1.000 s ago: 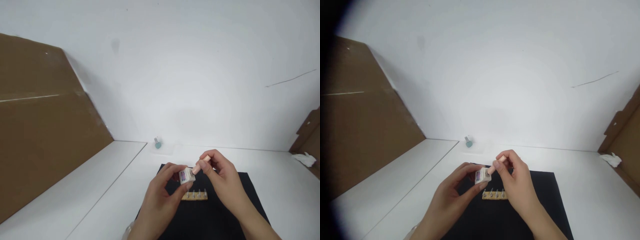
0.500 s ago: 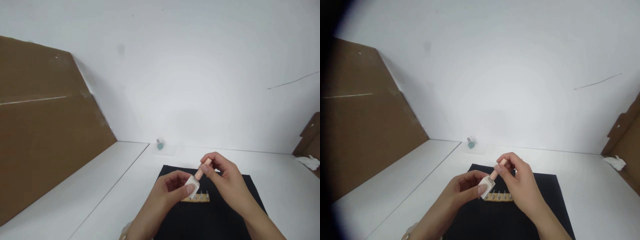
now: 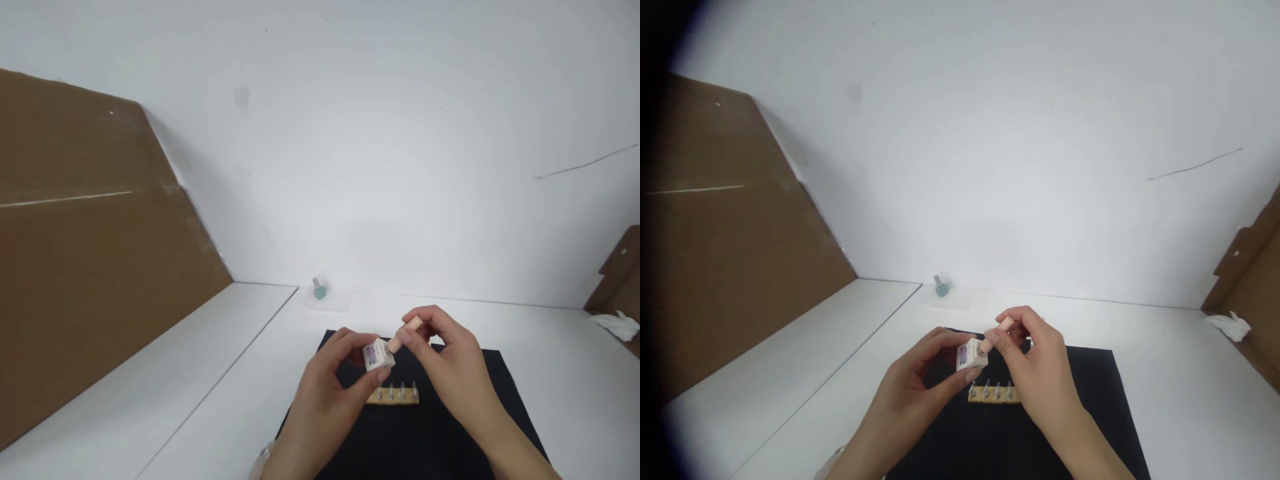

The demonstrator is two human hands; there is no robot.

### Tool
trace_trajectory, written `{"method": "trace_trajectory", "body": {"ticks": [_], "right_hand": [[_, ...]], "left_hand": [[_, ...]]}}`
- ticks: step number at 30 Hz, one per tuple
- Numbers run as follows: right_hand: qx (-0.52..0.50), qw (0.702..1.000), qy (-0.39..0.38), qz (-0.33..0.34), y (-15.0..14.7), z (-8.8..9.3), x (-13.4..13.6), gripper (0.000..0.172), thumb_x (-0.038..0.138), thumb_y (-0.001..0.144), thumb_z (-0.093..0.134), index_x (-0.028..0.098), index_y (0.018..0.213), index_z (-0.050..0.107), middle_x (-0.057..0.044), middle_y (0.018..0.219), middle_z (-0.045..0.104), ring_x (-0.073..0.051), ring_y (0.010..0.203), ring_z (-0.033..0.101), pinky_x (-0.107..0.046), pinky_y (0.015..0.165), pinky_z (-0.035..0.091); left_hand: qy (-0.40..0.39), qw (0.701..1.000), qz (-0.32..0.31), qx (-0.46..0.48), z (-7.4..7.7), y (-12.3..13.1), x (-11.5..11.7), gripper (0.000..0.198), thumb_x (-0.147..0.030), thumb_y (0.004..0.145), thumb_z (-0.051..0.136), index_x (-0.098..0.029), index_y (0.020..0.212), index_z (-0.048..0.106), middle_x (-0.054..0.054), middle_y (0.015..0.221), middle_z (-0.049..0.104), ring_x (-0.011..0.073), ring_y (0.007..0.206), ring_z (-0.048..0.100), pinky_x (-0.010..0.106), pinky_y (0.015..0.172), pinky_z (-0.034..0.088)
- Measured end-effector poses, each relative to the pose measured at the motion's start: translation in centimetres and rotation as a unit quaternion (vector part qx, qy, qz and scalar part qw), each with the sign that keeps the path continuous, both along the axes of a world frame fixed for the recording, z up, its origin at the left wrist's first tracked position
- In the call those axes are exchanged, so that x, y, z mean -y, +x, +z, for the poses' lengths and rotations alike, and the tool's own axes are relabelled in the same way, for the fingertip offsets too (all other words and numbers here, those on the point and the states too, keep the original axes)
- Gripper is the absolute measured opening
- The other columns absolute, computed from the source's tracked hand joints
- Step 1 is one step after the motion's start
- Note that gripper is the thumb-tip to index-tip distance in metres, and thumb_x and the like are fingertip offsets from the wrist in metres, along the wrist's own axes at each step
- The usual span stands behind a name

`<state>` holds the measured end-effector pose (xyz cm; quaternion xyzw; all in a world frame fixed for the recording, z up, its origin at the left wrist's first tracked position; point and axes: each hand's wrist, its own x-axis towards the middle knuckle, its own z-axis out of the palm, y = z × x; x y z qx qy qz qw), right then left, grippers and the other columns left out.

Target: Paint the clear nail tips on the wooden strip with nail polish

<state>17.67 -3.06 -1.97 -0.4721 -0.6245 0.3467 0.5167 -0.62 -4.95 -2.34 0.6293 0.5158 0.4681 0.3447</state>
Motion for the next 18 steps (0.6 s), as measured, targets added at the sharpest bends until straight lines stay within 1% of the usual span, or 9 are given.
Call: {"method": "trace_trajectory", "body": {"ticks": [3,6,8,10,13,16,18], "right_hand": [[0.048,0.998,0.015,-0.028,0.0,0.3,0.4,0.014,0.038,0.092,0.069,0.026,0.086,0.066,0.002,0.074,0.073,-0.018,0.069,0.06,-0.028,0.064,0.049],[0.054,0.998,-0.016,-0.016,0.1,0.6,0.5,0.02,0.04,0.094,0.067,0.025,0.081,0.063,0.001,0.073,0.074,-0.017,0.065,0.059,-0.027,0.06,0.046],[0.048,0.998,-0.024,-0.011,0.1,0.6,0.4,0.022,0.041,0.095,0.067,0.025,0.081,0.063,0.0,0.075,0.075,-0.018,0.065,0.059,-0.027,0.06,0.046],[0.044,0.999,-0.016,-0.012,0.0,0.5,0.4,0.022,0.042,0.094,0.067,0.025,0.082,0.063,0.0,0.074,0.075,-0.018,0.064,0.058,-0.027,0.06,0.046],[0.044,0.999,-0.006,-0.019,-0.1,0.3,0.4,0.022,0.042,0.094,0.068,0.026,0.081,0.062,0.002,0.071,0.074,-0.017,0.062,0.056,-0.027,0.061,0.046],[0.039,0.999,-0.016,-0.016,0.1,0.2,0.3,0.021,0.042,0.093,0.068,0.025,0.082,0.062,0.001,0.073,0.074,-0.018,0.065,0.057,-0.027,0.062,0.045],[0.014,0.999,-0.036,0.008,0.3,0.1,-0.1,0.022,0.043,0.094,0.067,0.024,0.082,0.064,0.0,0.075,0.075,-0.018,0.068,0.059,-0.028,0.064,0.046]], "left_hand": [[0.041,0.999,-0.003,-0.033,-0.1,0.2,0.1,0.018,-0.023,0.078,0.077,-0.028,0.096,0.078,-0.001,0.085,0.07,0.0214,0.082,0.063,0.033,0.076,0.05],[0.062,0.997,-0.013,-0.042,-0.4,0.2,0.2,0.021,-0.02,0.081,0.076,-0.029,0.1,0.077,-0.001,0.087,0.071,0.0209,0.083,0.065,0.031,0.075,0.052],[0.081,0.995,-0.01,-0.051,-0.8,0.2,0.3,0.022,-0.019,0.084,0.074,-0.03,0.103,0.076,-0.001,0.091,0.071,0.0204,0.084,0.066,0.03,0.074,0.052],[0.094,0.993,-0.008,-0.063,-1.1,0.2,0.3,0.024,-0.017,0.085,0.073,-0.03,0.105,0.075,-0.001,0.093,0.07,0.0199,0.085,0.066,0.029,0.074,0.053],[0.105,0.991,-0.011,-0.077,-1.2,0.1,0.2,0.024,-0.017,0.086,0.072,-0.028,0.107,0.074,0.001,0.095,0.07,0.0202,0.086,0.067,0.03,0.076,0.053],[0.088,0.992,-0.023,-0.084,-0.6,-0.1,0.0,0.022,-0.021,0.086,0.072,-0.027,0.107,0.076,0.002,0.093,0.071,0.0213,0.086,0.065,0.032,0.077,0.051],[0.036,0.996,-0.043,-0.067,0.0,-0.3,-0.1,0.017,-0.025,0.084,0.074,-0.027,0.101,0.078,0.001,0.088,0.07,0.0215,0.083,0.064,0.032,0.077,0.05]]}}
